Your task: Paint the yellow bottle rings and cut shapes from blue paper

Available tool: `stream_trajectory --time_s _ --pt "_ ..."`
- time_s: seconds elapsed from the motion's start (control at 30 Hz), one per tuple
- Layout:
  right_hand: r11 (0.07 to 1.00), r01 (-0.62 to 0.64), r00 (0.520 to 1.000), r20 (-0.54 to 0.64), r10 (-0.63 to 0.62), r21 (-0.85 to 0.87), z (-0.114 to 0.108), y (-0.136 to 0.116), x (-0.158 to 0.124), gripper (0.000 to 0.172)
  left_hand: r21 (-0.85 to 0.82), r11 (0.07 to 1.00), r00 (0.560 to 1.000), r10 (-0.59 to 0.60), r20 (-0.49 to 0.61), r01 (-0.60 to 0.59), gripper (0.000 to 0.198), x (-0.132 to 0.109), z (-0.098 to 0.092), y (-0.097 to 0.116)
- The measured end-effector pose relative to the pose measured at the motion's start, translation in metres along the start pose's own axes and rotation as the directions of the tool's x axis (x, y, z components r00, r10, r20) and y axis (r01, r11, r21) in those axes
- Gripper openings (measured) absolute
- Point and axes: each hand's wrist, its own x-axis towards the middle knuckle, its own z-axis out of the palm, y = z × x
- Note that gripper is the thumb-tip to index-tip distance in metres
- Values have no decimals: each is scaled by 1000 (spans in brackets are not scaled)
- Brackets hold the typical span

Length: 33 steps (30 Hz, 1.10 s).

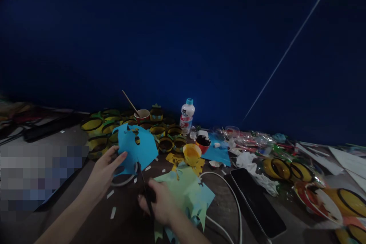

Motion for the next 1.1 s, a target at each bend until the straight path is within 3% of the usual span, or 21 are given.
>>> stream_trajectory --time_s 0.07,0.17,0.27,0.37,0.57,0.83,1.1 --pt "1000 -1 1000 -12 1 22 -1 0 -1 7 19 1000 1000 -13 -17 13 38 -5 6 -5" --pt "993 -12 1000 9 11 113 -2 2 -1 9 120 991 997 66 -41 -61 31 -12 15 -9" --pt "982 -20 1000 28 15 190 -1 6 -1 8 197 971 990 140 -6 -136 25 -17 19 -11" --pt "972 -16 1000 2 16 235 1 11 0 10 232 963 991 136 18 -136 26 -19 21 -14" --pt "975 0 999 -52 11 222 0 11 -1 11 186 967 984 173 33 -176 25 -26 26 -23" --pt "983 13 1000 -6 -12 184 -4 6 0 10 324 913 963 268 -19 -248 22 -31 27 -29" --pt "962 -7 1000 -26 15 274 -3 6 -3 23 213 959 982 187 28 -189 22 -37 34 -24"
